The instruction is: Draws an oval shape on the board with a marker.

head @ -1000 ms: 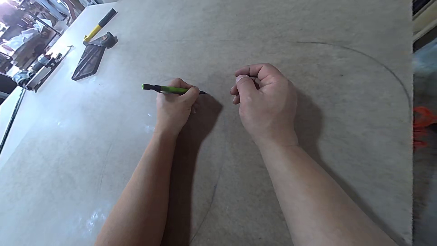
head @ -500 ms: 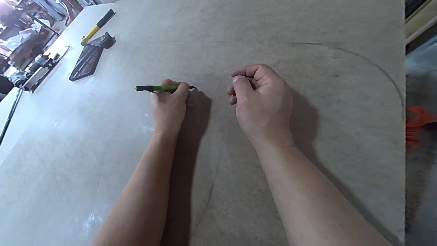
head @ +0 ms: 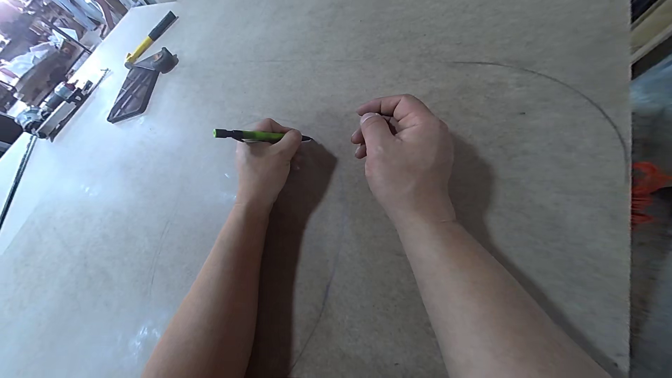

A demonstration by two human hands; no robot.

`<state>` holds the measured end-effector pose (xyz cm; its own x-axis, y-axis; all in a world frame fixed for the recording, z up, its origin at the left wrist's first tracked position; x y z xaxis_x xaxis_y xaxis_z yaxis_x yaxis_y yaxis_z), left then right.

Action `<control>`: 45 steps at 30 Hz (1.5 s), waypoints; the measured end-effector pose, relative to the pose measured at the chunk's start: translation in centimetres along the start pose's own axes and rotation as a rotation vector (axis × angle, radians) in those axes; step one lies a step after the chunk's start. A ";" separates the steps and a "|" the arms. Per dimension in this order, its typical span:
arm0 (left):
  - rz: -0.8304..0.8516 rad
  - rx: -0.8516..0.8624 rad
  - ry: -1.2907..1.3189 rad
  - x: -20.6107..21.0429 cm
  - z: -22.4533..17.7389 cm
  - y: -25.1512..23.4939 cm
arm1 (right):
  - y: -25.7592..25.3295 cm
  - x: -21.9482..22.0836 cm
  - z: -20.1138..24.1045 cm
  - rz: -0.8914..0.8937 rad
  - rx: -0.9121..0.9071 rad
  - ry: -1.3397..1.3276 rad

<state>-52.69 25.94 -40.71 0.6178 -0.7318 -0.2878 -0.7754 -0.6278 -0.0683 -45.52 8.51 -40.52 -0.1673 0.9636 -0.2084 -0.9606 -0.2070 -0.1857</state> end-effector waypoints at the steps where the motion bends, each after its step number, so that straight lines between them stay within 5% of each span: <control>1: 0.009 0.003 -0.005 0.0 0.0 0.0 | 0.0 0.0 0.0 -0.001 0.001 -0.002; 45: 0.101 -0.002 -0.021 0.6 -0.9 4.2 | -0.2 -0.2 0.0 0.018 0.012 -0.008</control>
<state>-55.43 22.58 -40.32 0.5338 -0.7856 -0.3130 -0.8332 -0.5517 -0.0362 -45.28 8.32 -40.41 -0.1859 0.9613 -0.2035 -0.9600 -0.2218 -0.1706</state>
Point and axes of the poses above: each hand's wrist, its own y-axis away from the middle knuckle, its own x-axis out of the palm, z = x × y, the point moved 2 cm from there along -y, towards the middle knuckle, and after that the axes turned 5 degrees about -x, right-handed, at the moved point
